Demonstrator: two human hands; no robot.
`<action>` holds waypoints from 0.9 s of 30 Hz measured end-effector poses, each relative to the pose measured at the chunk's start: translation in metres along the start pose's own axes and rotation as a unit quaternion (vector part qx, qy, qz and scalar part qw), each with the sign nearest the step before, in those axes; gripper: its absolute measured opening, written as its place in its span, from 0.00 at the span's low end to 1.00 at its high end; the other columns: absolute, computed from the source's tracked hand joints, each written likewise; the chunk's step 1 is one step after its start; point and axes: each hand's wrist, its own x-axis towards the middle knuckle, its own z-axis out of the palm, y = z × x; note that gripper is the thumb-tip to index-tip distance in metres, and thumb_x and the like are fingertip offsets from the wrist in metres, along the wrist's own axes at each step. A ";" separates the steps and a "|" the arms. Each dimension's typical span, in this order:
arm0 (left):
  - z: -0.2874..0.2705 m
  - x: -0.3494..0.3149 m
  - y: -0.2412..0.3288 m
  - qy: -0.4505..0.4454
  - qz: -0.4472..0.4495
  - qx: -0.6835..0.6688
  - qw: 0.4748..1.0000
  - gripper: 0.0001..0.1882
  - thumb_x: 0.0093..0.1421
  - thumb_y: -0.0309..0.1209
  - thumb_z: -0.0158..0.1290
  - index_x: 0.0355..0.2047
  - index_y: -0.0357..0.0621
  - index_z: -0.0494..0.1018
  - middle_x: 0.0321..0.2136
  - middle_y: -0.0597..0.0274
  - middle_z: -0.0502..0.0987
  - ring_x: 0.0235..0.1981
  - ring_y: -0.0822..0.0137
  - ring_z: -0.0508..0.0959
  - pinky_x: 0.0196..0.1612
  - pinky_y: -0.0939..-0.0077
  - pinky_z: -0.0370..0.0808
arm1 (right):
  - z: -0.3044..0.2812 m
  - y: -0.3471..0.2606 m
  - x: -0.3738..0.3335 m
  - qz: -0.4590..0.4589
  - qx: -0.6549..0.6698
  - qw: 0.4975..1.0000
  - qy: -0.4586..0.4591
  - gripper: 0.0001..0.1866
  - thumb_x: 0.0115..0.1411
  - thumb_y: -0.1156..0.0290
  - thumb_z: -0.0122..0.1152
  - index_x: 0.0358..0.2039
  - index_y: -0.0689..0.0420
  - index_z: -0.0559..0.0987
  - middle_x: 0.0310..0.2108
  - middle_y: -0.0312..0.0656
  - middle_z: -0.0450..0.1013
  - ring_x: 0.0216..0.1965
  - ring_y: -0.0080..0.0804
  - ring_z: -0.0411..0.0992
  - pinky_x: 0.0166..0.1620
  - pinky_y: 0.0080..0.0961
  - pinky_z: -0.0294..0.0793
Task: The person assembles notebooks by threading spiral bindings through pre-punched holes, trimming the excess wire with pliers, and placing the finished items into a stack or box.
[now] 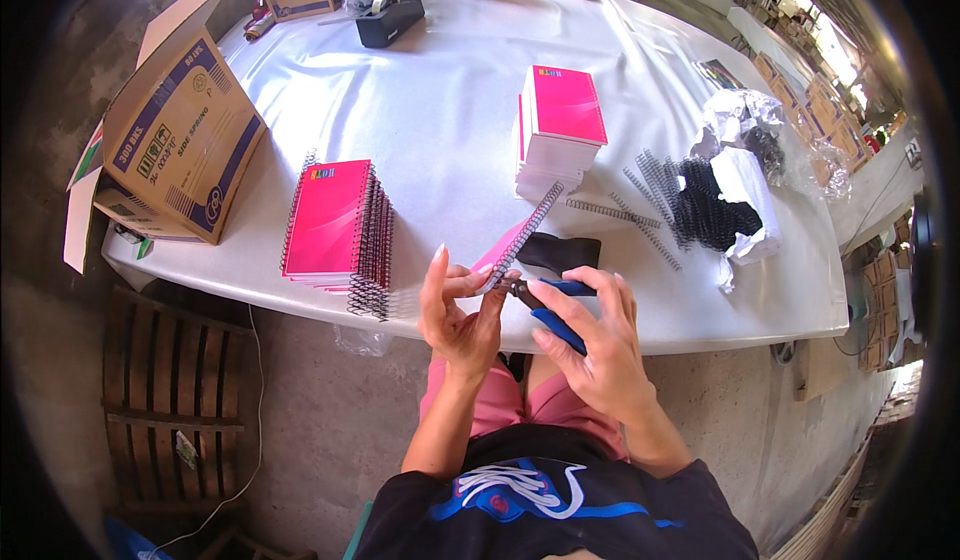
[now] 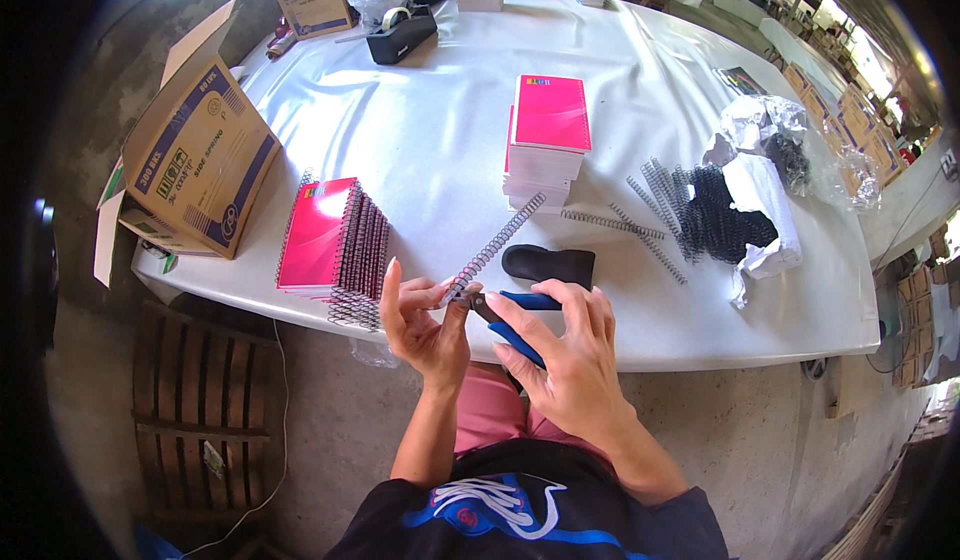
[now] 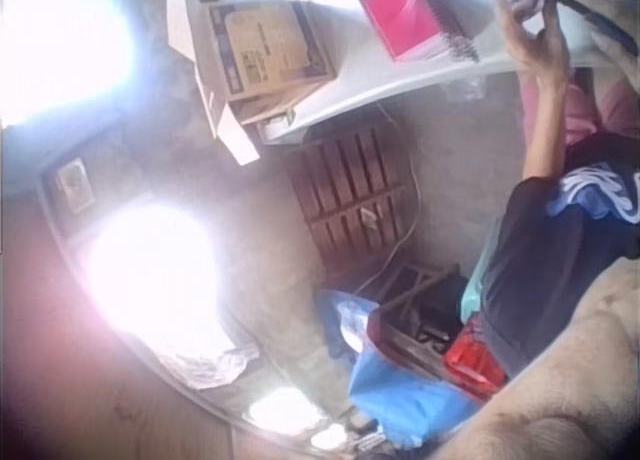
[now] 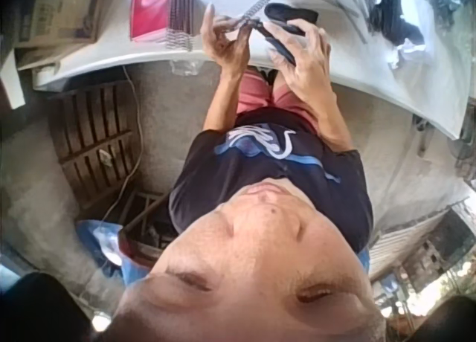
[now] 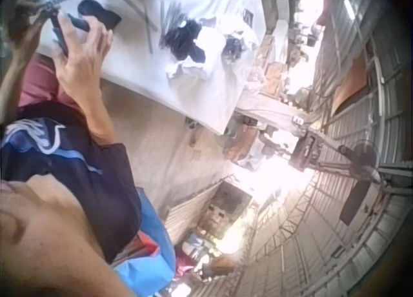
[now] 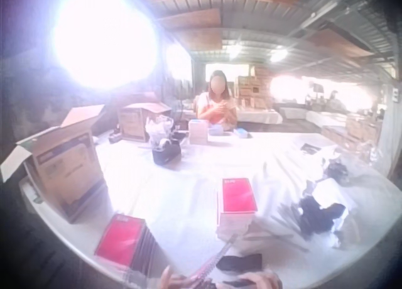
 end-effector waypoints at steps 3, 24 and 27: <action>-0.004 0.002 -0.004 -0.037 0.093 0.108 0.989 0.37 0.40 0.18 0.67 0.52 0.34 0.64 0.23 0.61 0.78 0.24 0.68 0.74 0.31 0.75 0.72 | -0.004 0.001 0.002 0.005 0.012 1.000 -0.025 0.21 0.56 0.57 0.60 0.52 0.40 0.75 0.46 0.43 0.64 0.48 0.42 0.62 0.52 0.42 0.56; -0.008 0.020 -0.003 0.118 -0.153 -0.059 0.979 0.25 0.52 0.24 0.62 0.50 0.40 0.67 0.31 0.72 0.66 0.30 0.80 0.68 0.33 0.89 0.67 | -0.016 0.084 -0.053 0.155 -0.026 0.984 -0.087 0.23 0.56 0.60 0.58 0.54 0.43 0.72 0.48 0.47 0.65 0.51 0.44 0.64 0.57 0.44 0.56; -0.015 0.021 0.004 0.120 -0.213 -0.179 0.953 0.18 0.60 0.26 0.54 0.50 0.38 0.67 0.35 0.67 0.69 0.33 0.79 0.71 0.38 0.88 0.71 | -0.017 0.122 -0.074 0.177 -0.174 0.961 -0.120 0.25 0.54 0.55 0.58 0.54 0.40 0.72 0.55 0.43 0.61 0.58 0.43 0.59 0.60 0.56 0.46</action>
